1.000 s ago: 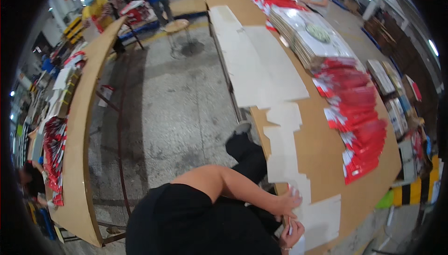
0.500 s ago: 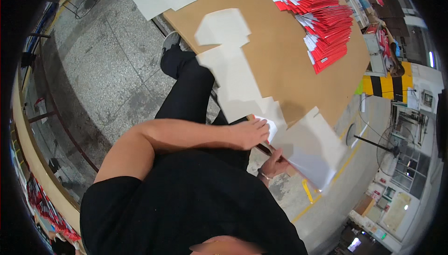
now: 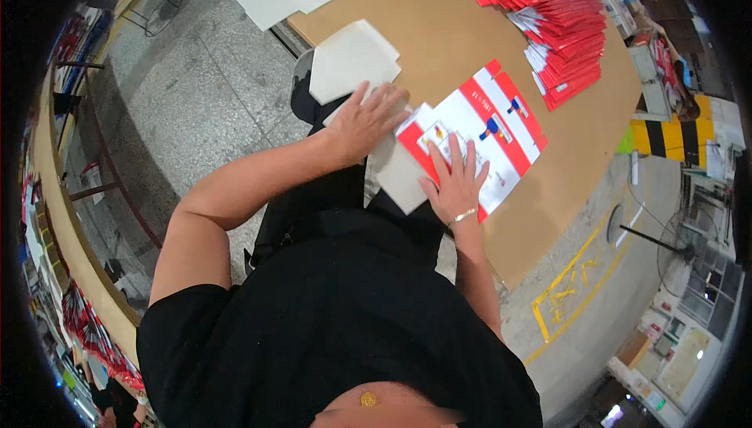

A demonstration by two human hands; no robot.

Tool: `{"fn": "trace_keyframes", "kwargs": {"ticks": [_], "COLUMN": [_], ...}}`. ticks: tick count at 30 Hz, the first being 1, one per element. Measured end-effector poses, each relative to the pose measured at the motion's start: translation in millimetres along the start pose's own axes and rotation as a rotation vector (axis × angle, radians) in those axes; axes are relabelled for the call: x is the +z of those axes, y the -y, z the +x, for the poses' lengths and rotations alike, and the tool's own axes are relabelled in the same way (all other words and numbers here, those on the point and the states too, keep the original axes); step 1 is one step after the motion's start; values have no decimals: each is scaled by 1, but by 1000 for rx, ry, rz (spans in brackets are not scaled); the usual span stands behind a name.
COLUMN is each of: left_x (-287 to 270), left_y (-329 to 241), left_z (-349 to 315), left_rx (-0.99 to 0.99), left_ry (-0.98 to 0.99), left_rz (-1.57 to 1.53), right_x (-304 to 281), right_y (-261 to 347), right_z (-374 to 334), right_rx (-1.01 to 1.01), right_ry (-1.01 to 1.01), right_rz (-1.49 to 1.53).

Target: Folding and stacking cardboard boxes at a work table in a factory.

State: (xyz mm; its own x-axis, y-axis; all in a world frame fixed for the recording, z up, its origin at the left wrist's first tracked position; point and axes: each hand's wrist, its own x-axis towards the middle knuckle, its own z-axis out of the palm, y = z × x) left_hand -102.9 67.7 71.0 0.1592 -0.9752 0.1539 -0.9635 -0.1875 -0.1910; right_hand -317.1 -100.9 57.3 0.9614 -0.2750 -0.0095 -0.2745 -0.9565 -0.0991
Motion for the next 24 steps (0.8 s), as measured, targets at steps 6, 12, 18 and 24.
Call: {"fn": "trace_keyframes", "kwargs": {"ticks": [6,12,18,24], "left_x": [-4,26,35,13], "left_y": [18,23,36,16], "left_z": [27,131,149,45], "left_rx": [321,631,271,356], "left_ry": [5,766,583,125], "left_rz": [-399,-716,-522,-396], "right_x": [1,-3,-2,-11], "right_y": [-4,-43,-30,-28], "right_z": [-38,-65,-44,-20], "right_rx": [131,-115,64,196], "right_ry": [-54,-585,-73,-19], "right_rz": [54,407,-22,71]}}
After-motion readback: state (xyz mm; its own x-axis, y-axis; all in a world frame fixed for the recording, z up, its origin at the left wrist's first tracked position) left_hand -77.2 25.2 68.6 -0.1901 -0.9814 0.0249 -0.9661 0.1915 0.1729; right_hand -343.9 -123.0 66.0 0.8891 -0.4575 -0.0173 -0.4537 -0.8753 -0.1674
